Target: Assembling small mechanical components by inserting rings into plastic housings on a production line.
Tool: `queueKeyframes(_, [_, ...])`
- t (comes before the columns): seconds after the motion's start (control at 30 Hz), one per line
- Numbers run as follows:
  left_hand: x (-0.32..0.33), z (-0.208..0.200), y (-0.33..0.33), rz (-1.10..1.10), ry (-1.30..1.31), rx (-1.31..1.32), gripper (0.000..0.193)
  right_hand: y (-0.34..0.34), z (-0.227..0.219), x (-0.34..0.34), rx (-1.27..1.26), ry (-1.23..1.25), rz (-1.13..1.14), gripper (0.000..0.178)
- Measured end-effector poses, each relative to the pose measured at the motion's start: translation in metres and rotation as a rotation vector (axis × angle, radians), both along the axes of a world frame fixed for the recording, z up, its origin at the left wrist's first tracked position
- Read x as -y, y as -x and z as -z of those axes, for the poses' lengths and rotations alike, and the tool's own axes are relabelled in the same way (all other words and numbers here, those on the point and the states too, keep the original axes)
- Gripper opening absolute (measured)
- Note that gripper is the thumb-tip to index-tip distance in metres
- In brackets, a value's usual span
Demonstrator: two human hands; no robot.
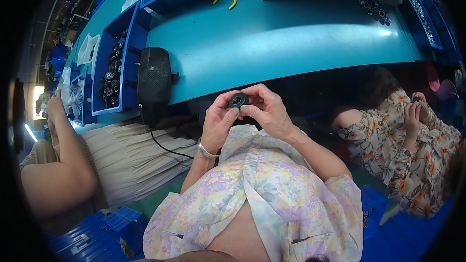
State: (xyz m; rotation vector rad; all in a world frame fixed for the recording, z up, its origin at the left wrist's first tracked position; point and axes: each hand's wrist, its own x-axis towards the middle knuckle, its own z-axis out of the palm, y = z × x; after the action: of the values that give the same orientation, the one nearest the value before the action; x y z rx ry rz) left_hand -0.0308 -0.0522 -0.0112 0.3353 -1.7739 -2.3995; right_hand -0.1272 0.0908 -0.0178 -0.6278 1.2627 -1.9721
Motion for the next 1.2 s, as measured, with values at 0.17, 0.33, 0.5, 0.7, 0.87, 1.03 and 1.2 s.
queueKeyframes(0.17, [0.010, -0.008, -0.002, 0.102, -0.062, 0.110, 0.032, 0.005, -0.007, 0.005, -0.272, -0.128, 0.061, 0.025])
queueKeyframes(0.33, [-0.003, 0.000, 0.003, 0.091, -1.056, 0.017, 0.041, -0.001, 0.009, 0.005, -0.163, -0.054, 0.193, 0.037])
queueKeyframes(0.5, [-0.010, 0.004, 0.000, 0.078, -1.006, 0.073, 0.046, -0.003, -0.009, 0.007, -0.745, -0.216, 0.305, 0.059])
queueKeyframes(0.7, [-0.017, -0.007, 0.002, 0.058, -1.053, 0.112, 0.044, 0.000, -0.002, 0.017, -0.813, -0.239, 0.336, 0.049])
queueKeyframes(0.87, [-0.010, -0.002, 0.002, 0.043, -1.024, 0.147, 0.040, 0.008, -0.008, 0.020, -0.823, -0.284, 0.255, 0.043])
queueKeyframes(1.03, [0.002, 0.013, 0.001, 0.060, -0.915, 0.079, 0.037, 0.016, -0.017, 0.024, -0.845, -0.298, 0.128, 0.043])
queueKeyframes(1.2, [0.002, 0.000, 0.001, 0.032, -0.909, 0.047, 0.037, 0.009, -0.014, 0.029, -0.874, -0.255, 0.163, 0.048])
